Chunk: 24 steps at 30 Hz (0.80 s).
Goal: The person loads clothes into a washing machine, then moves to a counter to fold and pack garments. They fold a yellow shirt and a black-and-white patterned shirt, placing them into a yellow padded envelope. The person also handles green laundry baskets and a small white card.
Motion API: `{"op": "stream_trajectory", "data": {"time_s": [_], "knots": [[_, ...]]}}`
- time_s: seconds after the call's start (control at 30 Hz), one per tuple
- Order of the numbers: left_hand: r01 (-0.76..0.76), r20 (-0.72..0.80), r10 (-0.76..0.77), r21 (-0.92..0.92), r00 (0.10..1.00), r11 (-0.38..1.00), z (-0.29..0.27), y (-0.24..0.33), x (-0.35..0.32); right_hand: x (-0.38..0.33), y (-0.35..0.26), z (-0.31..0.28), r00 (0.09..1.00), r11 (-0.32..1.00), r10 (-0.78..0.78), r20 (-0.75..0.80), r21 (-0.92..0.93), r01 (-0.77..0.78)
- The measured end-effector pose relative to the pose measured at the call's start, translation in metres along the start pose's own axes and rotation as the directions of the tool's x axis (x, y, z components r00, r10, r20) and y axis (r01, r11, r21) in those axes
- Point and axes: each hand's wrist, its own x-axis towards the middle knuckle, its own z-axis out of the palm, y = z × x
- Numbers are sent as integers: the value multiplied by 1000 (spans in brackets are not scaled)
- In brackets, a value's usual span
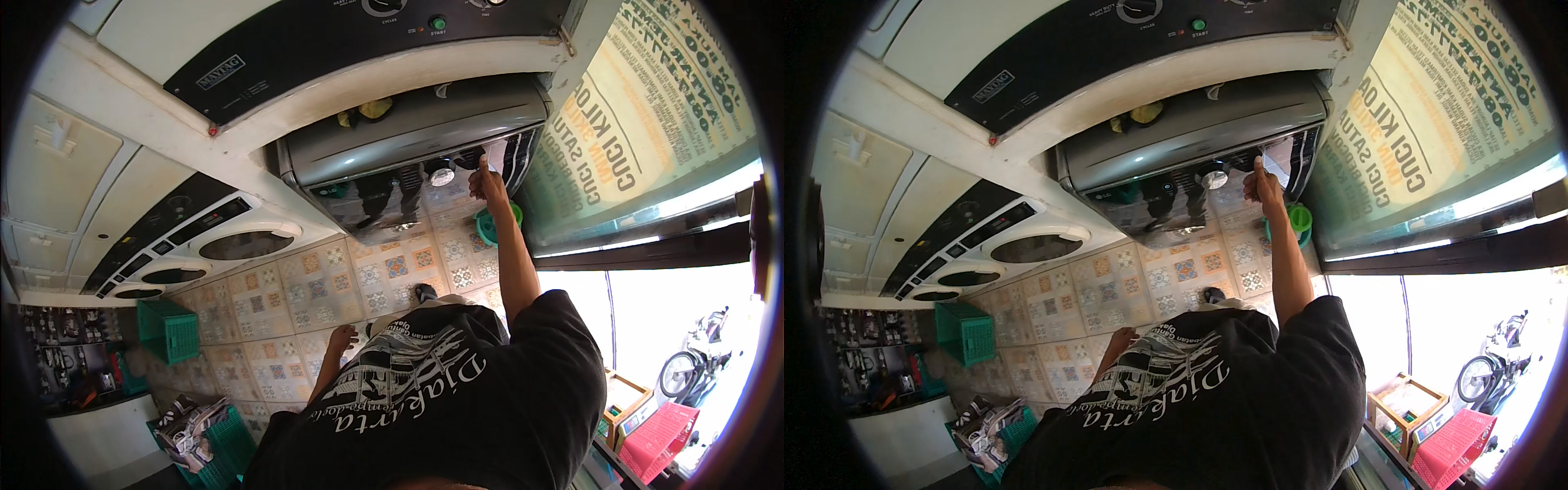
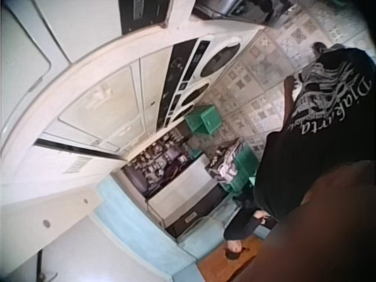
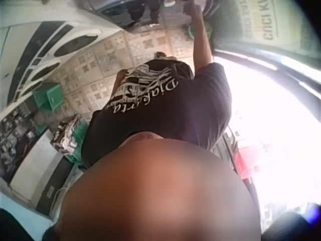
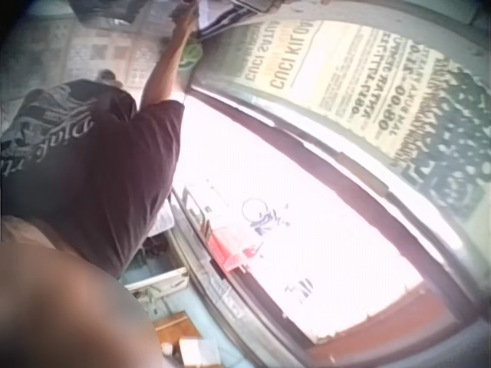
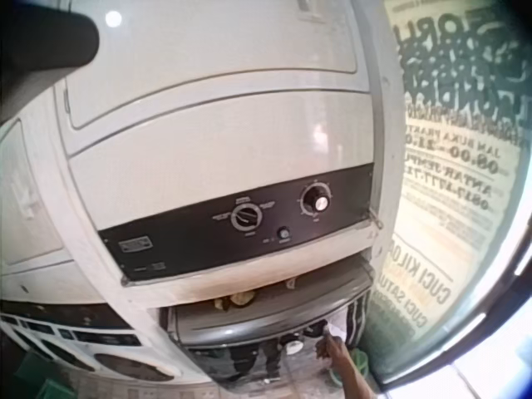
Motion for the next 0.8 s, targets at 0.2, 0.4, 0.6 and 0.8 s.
{"op": "stream_trajectory", "data": {"time_s": [0.2, 0.4, 0.6, 0.8], "knots": [[-13, 29, 9, 164, 1000, 986, 3, -13, -12, 1, 1, 0, 998, 999, -36, 43, -19, 36], [90, 38, -95, 115, 995, 989, -12, -85, 25, 0, -6, 4, 996, 999, -9, 85, -29, 12], [-30, -22, 36, 222, 999, 975, 2, 4, -54, 6, 9, 0, 998, 999, -46, 47, -15, 47], [-141, -56, 179, 413, 982, 900, -14, -6, -67, -21, 36, 9, 996, 997, -59, 66, -53, 62]]}}
